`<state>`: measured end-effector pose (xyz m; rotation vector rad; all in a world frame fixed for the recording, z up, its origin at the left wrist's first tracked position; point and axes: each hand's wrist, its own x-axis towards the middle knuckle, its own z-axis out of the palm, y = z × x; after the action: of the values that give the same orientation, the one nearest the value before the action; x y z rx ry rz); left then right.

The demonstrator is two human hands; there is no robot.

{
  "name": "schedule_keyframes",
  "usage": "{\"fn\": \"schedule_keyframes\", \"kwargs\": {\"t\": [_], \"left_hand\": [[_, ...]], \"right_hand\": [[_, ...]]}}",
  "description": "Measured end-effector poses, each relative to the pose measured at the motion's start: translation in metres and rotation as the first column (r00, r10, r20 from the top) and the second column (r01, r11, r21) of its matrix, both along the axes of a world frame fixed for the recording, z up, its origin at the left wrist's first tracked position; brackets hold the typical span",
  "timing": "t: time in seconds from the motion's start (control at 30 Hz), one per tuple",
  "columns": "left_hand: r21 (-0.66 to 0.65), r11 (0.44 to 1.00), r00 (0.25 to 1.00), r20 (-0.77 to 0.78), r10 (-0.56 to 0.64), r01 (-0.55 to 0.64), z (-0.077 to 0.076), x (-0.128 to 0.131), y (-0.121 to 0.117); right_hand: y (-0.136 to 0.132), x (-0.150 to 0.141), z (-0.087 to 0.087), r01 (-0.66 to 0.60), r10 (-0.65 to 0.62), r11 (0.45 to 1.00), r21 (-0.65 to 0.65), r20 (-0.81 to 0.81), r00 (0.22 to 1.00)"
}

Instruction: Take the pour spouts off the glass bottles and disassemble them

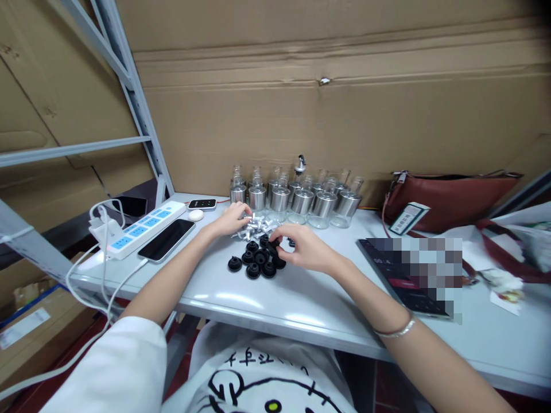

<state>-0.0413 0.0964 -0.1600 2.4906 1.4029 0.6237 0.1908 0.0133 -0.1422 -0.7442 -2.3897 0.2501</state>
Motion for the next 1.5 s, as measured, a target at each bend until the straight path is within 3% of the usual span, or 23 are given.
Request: {"fn": "schedule_keyframes", "kwargs": {"t": [0.2,0.43,0.6,0.77,0.97,1.17,1.33,1.5], "left_hand": [[-0.104,0.993,0.999,-0.024,0.047,-0.049,-0.006,0.011,-0.006],[-0.073,0.995,0.996,0.058,0.072,-0.068,-0.011,0.017,-0.009],[0.098,0.990,0.994,0.053,0.098,-0.103,0.004,0.025,-0.017],[0.333,0.937,0.988,0.144,0.059,-0.104,0.029,0.049,-0.019],[0.394,0.917,0.983,0.186,-0.010,-0.065,0.070,0.100,0.026],[0.335,0.929,0.986,-0.011,0.169,-0.155,0.109,0.144,0.073],[0.205,0.978,0.947,-0.307,0.098,-0.035,0.109,0.158,0.094],[0.282,0.959,0.943,-0.324,0.071,0.025,0.107,0.157,0.098]], "right_hand": [[0.001,-0.001,-0.002,0.021,-0.009,0.993,-0.115,0.097,0.995],[0.003,-0.002,-0.004,0.067,-0.041,0.983,-0.173,0.146,0.988],[0.001,0.000,0.000,0.058,-0.049,0.992,-0.115,0.078,0.996],[0.004,0.004,0.005,0.069,-0.065,0.997,0.037,-0.111,0.992],[0.007,0.010,0.010,0.198,-0.131,0.947,0.253,-0.258,0.957],[0.007,0.016,0.015,0.263,-0.131,0.873,0.411,-0.321,0.938],[0.006,0.018,0.020,0.287,-0.128,0.836,0.467,-0.343,0.931],[0.002,0.019,0.026,0.330,-0.096,0.779,0.533,-0.418,0.903]]}}
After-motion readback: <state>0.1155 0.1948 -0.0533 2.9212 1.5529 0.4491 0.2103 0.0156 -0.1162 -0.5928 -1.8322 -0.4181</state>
